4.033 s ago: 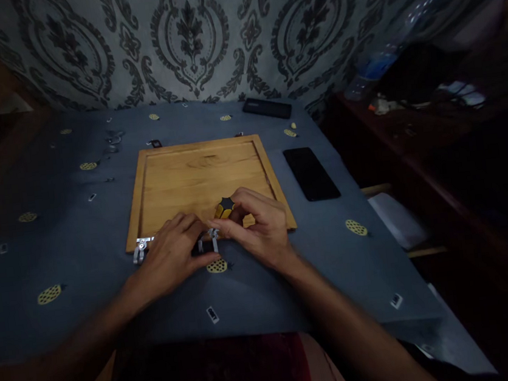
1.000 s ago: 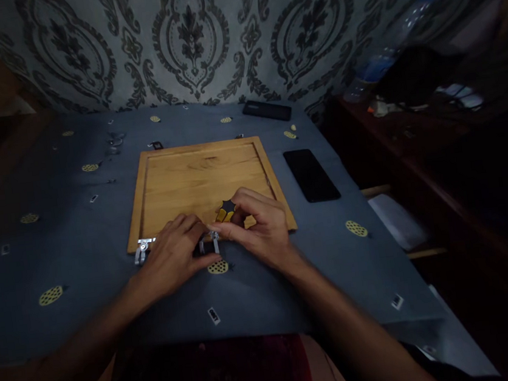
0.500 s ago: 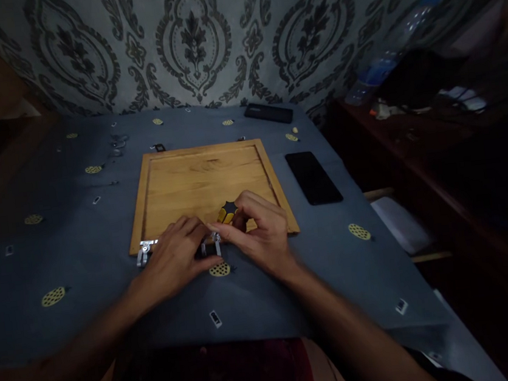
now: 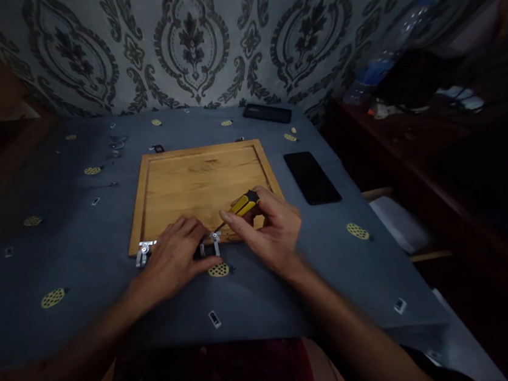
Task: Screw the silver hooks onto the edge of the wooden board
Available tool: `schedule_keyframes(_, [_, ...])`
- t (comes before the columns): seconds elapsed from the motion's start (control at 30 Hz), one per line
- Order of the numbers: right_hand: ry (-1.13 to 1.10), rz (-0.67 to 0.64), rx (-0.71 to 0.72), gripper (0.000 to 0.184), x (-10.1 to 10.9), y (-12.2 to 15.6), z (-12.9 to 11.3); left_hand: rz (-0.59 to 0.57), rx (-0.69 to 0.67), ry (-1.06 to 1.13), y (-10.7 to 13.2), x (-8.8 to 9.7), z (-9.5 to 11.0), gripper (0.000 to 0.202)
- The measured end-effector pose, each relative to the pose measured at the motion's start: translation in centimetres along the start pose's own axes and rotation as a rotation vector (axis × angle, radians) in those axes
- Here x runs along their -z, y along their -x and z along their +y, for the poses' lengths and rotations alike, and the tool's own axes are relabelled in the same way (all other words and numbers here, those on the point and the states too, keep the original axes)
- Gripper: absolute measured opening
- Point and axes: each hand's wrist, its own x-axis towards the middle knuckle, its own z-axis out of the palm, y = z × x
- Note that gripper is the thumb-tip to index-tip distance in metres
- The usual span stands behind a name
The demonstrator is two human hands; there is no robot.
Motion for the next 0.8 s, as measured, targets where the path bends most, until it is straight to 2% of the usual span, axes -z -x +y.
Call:
schedule_keyframes(0.23, [0.104, -0.048, 0.037, 0.032, 0.0, -0.1, -0.2, -0.014, 0.002, -0.002, -0.1, 0.0, 0.0, 0.039])
schedule_keyframes(0.43, [0.034, -0.026, -0.015, 0.027, -0.3, 0.0, 0.3, -0.018, 0.007, 0.013, -0.1, 0.1, 0.1, 0.044])
schedule_keyframes(0.57, [-0.133, 0.028, -0.168, 0.024, -0.7, -0.8, 1.0, -0.045, 0.013, 0.019, -0.2, 0.6, 0.2, 0.048])
schedule_keyframes(0.8, [-0.384, -0.027, -0.511, 0.046, -2.0, -2.5, 3.7, -0.031, 0.018, 0.022, 0.0, 0.7, 0.3, 0.043])
